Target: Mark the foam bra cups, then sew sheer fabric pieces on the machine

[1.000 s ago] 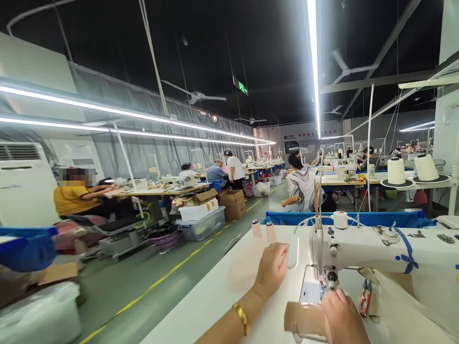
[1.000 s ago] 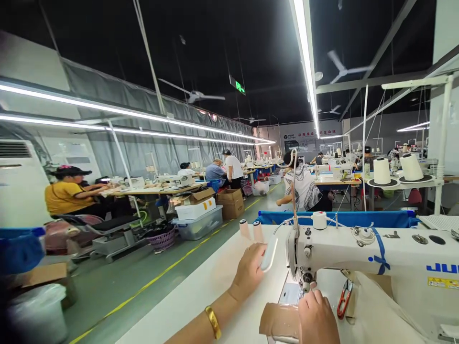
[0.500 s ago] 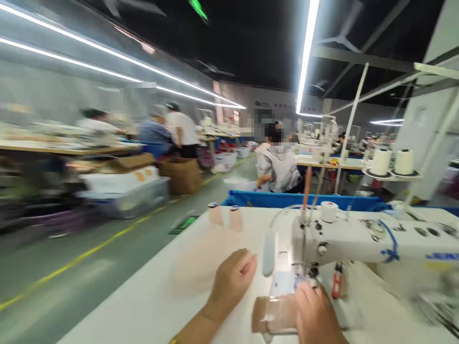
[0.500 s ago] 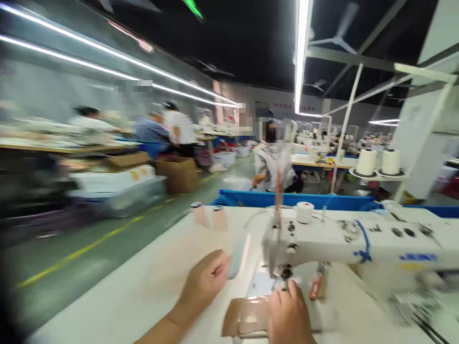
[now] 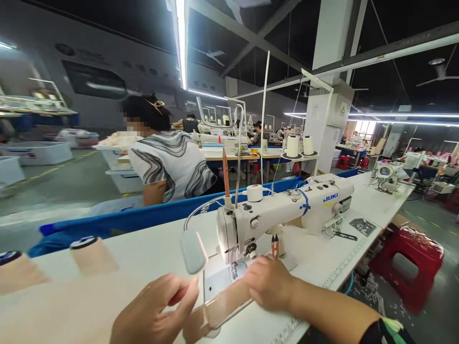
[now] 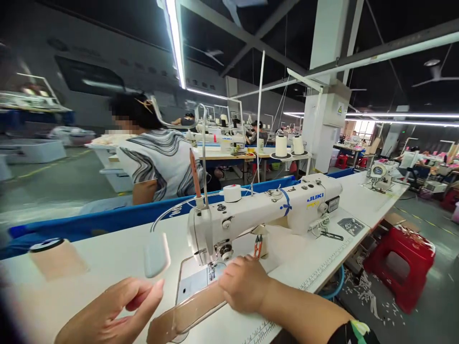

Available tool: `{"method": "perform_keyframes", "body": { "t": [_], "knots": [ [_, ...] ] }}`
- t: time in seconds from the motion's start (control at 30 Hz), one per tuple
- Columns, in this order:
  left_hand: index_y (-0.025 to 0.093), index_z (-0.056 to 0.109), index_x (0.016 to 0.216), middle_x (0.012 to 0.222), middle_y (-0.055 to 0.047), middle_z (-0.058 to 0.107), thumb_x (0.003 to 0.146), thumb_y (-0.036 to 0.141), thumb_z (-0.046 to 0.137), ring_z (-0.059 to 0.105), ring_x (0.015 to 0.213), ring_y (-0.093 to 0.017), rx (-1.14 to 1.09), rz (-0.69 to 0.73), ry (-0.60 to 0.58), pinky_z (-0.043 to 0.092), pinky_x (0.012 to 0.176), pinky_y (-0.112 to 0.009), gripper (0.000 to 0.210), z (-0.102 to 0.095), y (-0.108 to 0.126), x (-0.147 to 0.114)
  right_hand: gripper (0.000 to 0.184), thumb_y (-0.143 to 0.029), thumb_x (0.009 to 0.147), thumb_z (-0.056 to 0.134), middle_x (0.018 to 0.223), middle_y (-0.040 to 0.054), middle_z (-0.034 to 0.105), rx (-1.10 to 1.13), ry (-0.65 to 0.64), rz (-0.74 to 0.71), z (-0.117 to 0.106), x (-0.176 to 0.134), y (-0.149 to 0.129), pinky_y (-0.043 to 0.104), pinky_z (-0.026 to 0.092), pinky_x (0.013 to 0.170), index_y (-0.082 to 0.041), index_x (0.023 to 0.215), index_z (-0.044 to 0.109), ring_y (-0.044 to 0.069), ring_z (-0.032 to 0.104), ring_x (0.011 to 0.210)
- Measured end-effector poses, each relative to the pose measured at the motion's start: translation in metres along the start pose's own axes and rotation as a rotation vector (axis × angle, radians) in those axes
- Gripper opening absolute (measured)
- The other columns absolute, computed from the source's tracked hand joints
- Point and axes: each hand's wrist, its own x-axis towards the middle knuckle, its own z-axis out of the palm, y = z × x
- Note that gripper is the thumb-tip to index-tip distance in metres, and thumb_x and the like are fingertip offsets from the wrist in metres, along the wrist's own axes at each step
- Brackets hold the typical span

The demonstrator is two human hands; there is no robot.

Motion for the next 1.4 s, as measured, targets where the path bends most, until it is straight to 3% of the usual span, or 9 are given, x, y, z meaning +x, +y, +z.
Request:
{"method": "perform_keyframes", "body": {
  "t": [0.2, 0.37, 0.6, 0.77, 0.97, 1.1, 1.17, 1.27, 1.4],
  "knots": [
    [0.026, 0.031, 0.063, 0.057, 0.006, 0.037, 0.104, 0.045, 0.045, 0.041, 0.056, -0.015, -0.045, -0.076, 0.061, 0.032, 0.056, -0.028, 0.048, 0.007, 0.006, 0.0, 0.022, -0.013, 0.096, 0.064, 0.115, 0.0094, 0.076, -0.048, 0.088, 0.374, -0.051, -0.06, 0.035, 0.041, 0.05, 0.096, -0.023, 0.114, 0.073, 0.027, 0.063, 0.111],
    [0.025, 0.026, 0.066, 0.059, 0.005, 0.034, 0.104, 0.038, 0.041, 0.039, 0.057, -0.016, -0.066, -0.025, 0.002, 0.03, 0.06, -0.03, 0.043, 0.01, 0.016, 0.001, 0.013, -0.028, 0.102, 0.071, 0.113, 0.0089, 0.074, -0.065, 0.084, 0.628, -0.073, -0.092, 0.068, 0.046, 0.055, 0.096, -0.018, 0.11, 0.073, 0.026, 0.068, 0.107],
    [0.025, 0.028, 0.066, 0.059, 0.004, 0.038, 0.102, 0.038, 0.04, 0.04, 0.057, -0.016, -0.084, -0.011, -0.129, 0.031, 0.059, -0.03, 0.04, 0.013, 0.021, -0.003, 0.007, -0.024, 0.098, 0.076, 0.104, 0.0046, 0.075, 0.067, 0.034, 0.586, -0.074, -0.091, 0.073, 0.042, 0.051, 0.098, -0.018, 0.101, 0.074, 0.024, 0.067, 0.106],
    [0.024, 0.036, 0.063, 0.058, 0.002, 0.046, 0.099, 0.04, 0.046, 0.047, 0.056, -0.015, -0.164, -0.015, -0.359, 0.036, 0.056, -0.027, 0.041, 0.017, 0.013, -0.007, 0.007, -0.013, 0.092, 0.078, 0.093, 0.0047, 0.075, 0.246, 0.024, 0.521, -0.072, -0.089, 0.067, 0.035, 0.047, 0.092, -0.02, 0.09, 0.078, 0.023, 0.066, 0.098],
    [0.024, 0.048, 0.061, 0.06, 0.002, 0.052, 0.09, 0.065, 0.059, 0.049, 0.058, -0.017, -0.45, -0.367, -0.56, 0.038, 0.055, -0.028, 0.052, 0.027, 0.039, -0.01, 0.017, -0.018, 0.101, 0.067, 0.087, 0.0038, 0.073, 0.463, 0.164, 0.532, -0.076, -0.07, 0.066, 0.03, 0.05, 0.085, -0.019, 0.089, 0.079, 0.02, 0.067, 0.09],
    [0.024, 0.069, 0.087, 0.086, -0.004, 0.071, 0.084, 0.081, 0.064, 0.061, 0.077, -0.023, -0.882, -0.878, -0.679, 0.051, 0.068, -0.031, 0.057, 0.033, 0.08, -0.012, 0.026, -0.032, 0.106, 0.062, 0.089, 0.0048, 0.072, 0.619, 0.189, 0.466, -0.076, -0.061, 0.032, 0.03, 0.053, 0.083, -0.02, 0.091, 0.08, 0.02, 0.068, 0.092],
    [0.023, 0.067, 0.091, 0.089, -0.004, 0.069, 0.073, 0.075, 0.081, 0.063, 0.08, -0.021, -1.09, -1.106, -0.703, 0.055, 0.076, -0.033, 0.057, 0.035, 0.091, -0.014, 0.03, -0.04, 0.108, 0.061, 0.091, 0.0041, 0.075, 0.721, 0.132, 0.364, -0.078, -0.061, 0.013, 0.03, 0.054, 0.085, -0.023, 0.095, 0.082, 0.02, 0.071, 0.093],
    [0.021, 0.065, 0.086, 0.079, 0.001, 0.062, 0.065, 0.058, 0.095, 0.056, 0.069, -0.014, -1.167, -1.196, -0.73, 0.048, 0.068, -0.026, 0.052, 0.032, 0.089, -0.019, 0.034, -0.046, 0.109, 0.058, 0.096, 0.005, 0.078, 0.814, 0.091, 0.285, -0.085, -0.063, -0.002, 0.032, 0.055, 0.089, -0.025, 0.103, 0.084, 0.021, 0.073, 0.096],
    [0.018, 0.073, 0.089, 0.082, -0.002, 0.067, 0.06, 0.057, 0.097, 0.054, 0.07, -0.015, -1.13, -1.177, -0.77, 0.043, 0.062, -0.025, 0.055, 0.017, 0.077, -0.025, 0.028, -0.042, 0.103, 0.067, 0.119, 0.0093, 0.077, 0.781, 0.069, 0.382, -0.088, -0.056, -0.004, 0.04, 0.051, 0.103, -0.024, 0.121, 0.079, 0.026, 0.068, 0.113]
  ]
}}
